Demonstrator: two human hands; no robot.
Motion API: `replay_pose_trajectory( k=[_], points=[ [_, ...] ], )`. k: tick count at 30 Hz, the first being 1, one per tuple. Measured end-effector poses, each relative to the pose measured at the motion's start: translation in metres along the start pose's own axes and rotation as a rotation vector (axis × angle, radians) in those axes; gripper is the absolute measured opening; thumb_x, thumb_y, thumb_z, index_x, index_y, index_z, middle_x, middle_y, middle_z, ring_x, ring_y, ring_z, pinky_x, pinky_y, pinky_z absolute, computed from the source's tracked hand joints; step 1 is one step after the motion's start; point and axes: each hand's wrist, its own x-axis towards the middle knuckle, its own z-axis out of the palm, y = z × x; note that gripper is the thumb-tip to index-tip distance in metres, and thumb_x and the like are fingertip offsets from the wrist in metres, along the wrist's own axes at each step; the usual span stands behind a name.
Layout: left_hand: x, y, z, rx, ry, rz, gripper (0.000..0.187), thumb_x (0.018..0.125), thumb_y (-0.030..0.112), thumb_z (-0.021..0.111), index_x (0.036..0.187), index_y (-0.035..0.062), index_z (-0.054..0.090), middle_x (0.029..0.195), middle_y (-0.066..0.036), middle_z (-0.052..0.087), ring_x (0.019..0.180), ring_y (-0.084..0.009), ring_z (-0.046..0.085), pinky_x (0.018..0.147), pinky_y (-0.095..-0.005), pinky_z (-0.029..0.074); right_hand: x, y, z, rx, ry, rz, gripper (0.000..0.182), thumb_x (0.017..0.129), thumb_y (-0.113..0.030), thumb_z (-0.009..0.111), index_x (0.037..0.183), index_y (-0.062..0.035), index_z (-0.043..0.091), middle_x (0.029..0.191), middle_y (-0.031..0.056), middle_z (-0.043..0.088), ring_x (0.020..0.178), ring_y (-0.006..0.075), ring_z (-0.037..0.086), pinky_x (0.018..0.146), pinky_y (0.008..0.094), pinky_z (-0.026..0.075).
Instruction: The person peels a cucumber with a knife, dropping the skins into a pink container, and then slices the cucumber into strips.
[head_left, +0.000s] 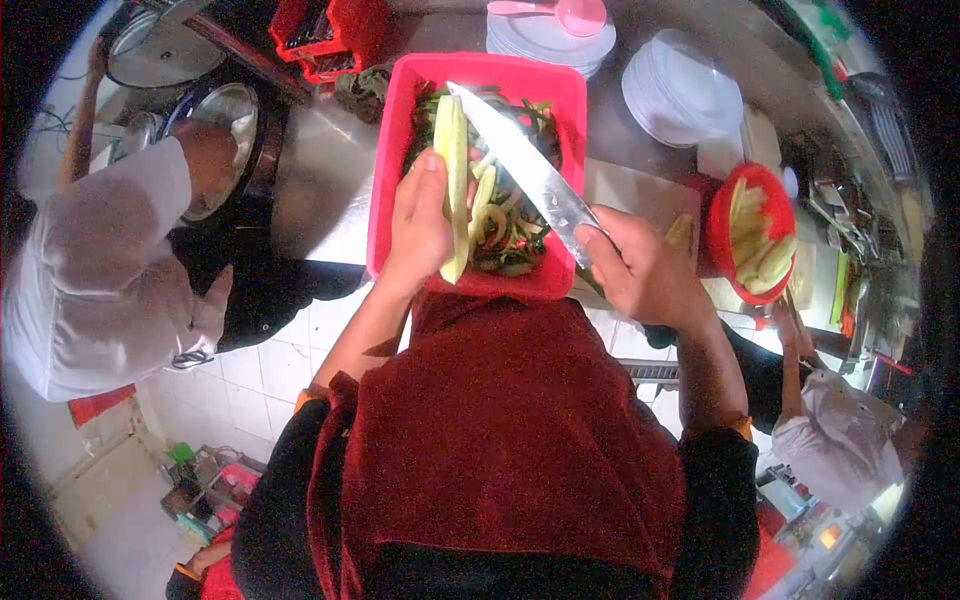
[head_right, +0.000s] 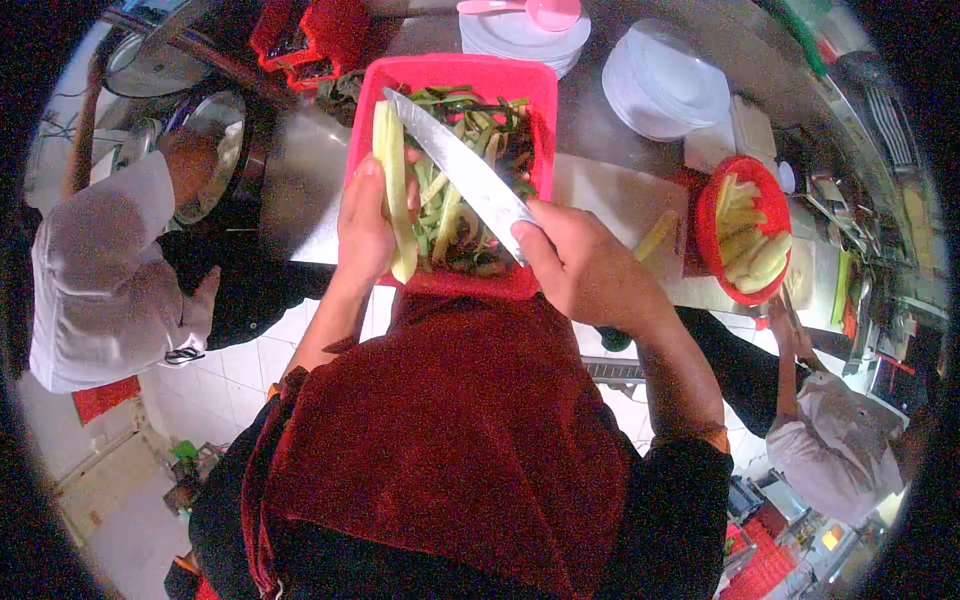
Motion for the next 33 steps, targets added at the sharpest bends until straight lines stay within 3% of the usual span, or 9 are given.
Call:
replay_pose_trajectory(
  k=[6, 8, 18, 20, 25, 27, 29, 31, 33],
  points=[
    [-0.002, 0.009, 0.004, 0.06, 0.039, 0.014, 0.043, 0.106, 0.035, 0.027, 0.109, 0.0049, 0.057, 0.074, -0.002, 0.052, 0.064, -0.0106, 0.046, 0.059, -0.0251, 0.04, -0.002, -0.005, 0.006, 0.156, -0.052, 0.057, 0.018, 0.096, -0.015, 0.05, 0.091, 0.0021, 0.054, 0.073, 0.0233, 0.057, 0.072, 0.0431, 0.059, 0.064, 0.047, 0.045],
    [-0.001, 0.007, 0.007, 0.057, 0.064, 0.039, 0.042, 0.106, 0.036, 0.027, 0.105, 0.0053, 0.056, 0.074, -0.002, 0.052, 0.064, -0.0106, 0.046, 0.059, -0.0252, 0.04, -0.004, 0.002, 0.013, 0.141, 0.008, -0.052, 0.023, 0.101, -0.018, 0.045, 0.089, -0.0007, 0.053, 0.06, 0.0025, 0.047, 0.054, 0.0098, 0.045, 0.051, 0.0299, 0.037],
    [0.003, 0.013, 0.02, 0.063, 0.185, 0.012, 0.043, 0.105, 0.035, 0.029, 0.1, 0.0048, 0.058, 0.078, -0.003, 0.055, 0.066, -0.0108, 0.049, 0.06, -0.026, 0.041, -0.015, 0.008, 0.025, 0.095, 0.043, -0.09, 0.019, 0.1, -0.014, 0.046, 0.091, 0.0011, 0.052, 0.062, 0.006, 0.047, 0.057, 0.012, 0.042, 0.054, 0.0311, 0.037],
    [0.006, 0.014, 0.024, 0.062, 0.205, 0.026, 0.041, 0.106, 0.033, 0.03, 0.101, 0.0039, 0.058, 0.079, -0.002, 0.055, 0.068, -0.01, 0.049, 0.061, -0.026, 0.041, -0.016, -0.001, 0.024, 0.094, 0.021, -0.004, 0.018, 0.096, -0.016, 0.05, 0.091, 0.0009, 0.051, 0.077, 0.0272, 0.057, 0.079, 0.0478, 0.058, 0.066, 0.0527, 0.043],
    [0.018, 0.027, 0.025, 0.044, 0.191, 0.041, 0.047, 0.106, 0.032, 0.028, 0.12, 0.0025, 0.062, 0.085, -0.003, 0.058, 0.072, -0.0095, 0.051, 0.064, -0.0263, 0.042, -0.014, 0.001, 0.029, 0.084, 0.001, -0.022, 0.016, 0.097, -0.015, 0.049, 0.092, 0.0011, 0.05, 0.078, 0.0281, 0.057, 0.08, 0.0487, 0.057, 0.067, 0.053, 0.042],
    [0.019, 0.02, 0.023, 0.011, 0.202, 0.008, 0.049, 0.106, 0.034, 0.027, 0.114, 0.0018, 0.063, 0.082, -0.004, 0.058, 0.07, -0.0102, 0.052, 0.063, -0.027, 0.043, -0.013, 0.005, 0.03, 0.061, 0.024, -0.044, 0.016, 0.097, -0.014, 0.049, 0.093, 0.0011, 0.05, 0.079, 0.0283, 0.057, 0.08, 0.049, 0.057, 0.067, 0.0529, 0.042],
    [0.016, 0.02, 0.02, -0.02, 0.208, -0.018, 0.052, 0.106, 0.037, 0.025, 0.107, 0.0012, 0.064, 0.079, -0.004, 0.058, 0.068, -0.0108, 0.053, 0.062, -0.0278, 0.044, -0.011, 0.009, 0.031, 0.091, 0.037, -0.05, 0.017, 0.099, -0.013, 0.047, 0.1, 0.0025, 0.053, 0.068, 0.0177, 0.05, 0.06, 0.0225, 0.046, 0.061, 0.0371, 0.043],
    [0.002, 0.023, 0.018, 0.122, 0.126, -0.177, 0.059, 0.106, 0.042, 0.022, 0.09, 0.0015, 0.062, 0.07, -0.004, 0.057, 0.061, -0.0129, 0.054, 0.057, -0.0298, 0.044, -0.01, 0.006, 0.031, 0.106, 0.029, -0.027, 0.017, 0.099, -0.013, 0.047, 0.1, 0.0025, 0.053, 0.069, 0.0183, 0.051, 0.06, 0.0231, 0.047, 0.062, 0.0373, 0.043],
    [0.003, 0.02, 0.02, 0.178, 0.171, -0.159, 0.059, 0.106, 0.042, 0.022, 0.085, 0.0021, 0.059, 0.067, -0.005, 0.056, 0.058, -0.0137, 0.053, 0.055, -0.0305, 0.044, -0.009, 0.007, 0.033, 0.124, 0.011, -0.003, 0.017, 0.099, -0.014, 0.047, 0.101, 0.0025, 0.053, 0.07, 0.0188, 0.052, 0.061, 0.0237, 0.047, 0.062, 0.0375, 0.043]
  ],
)
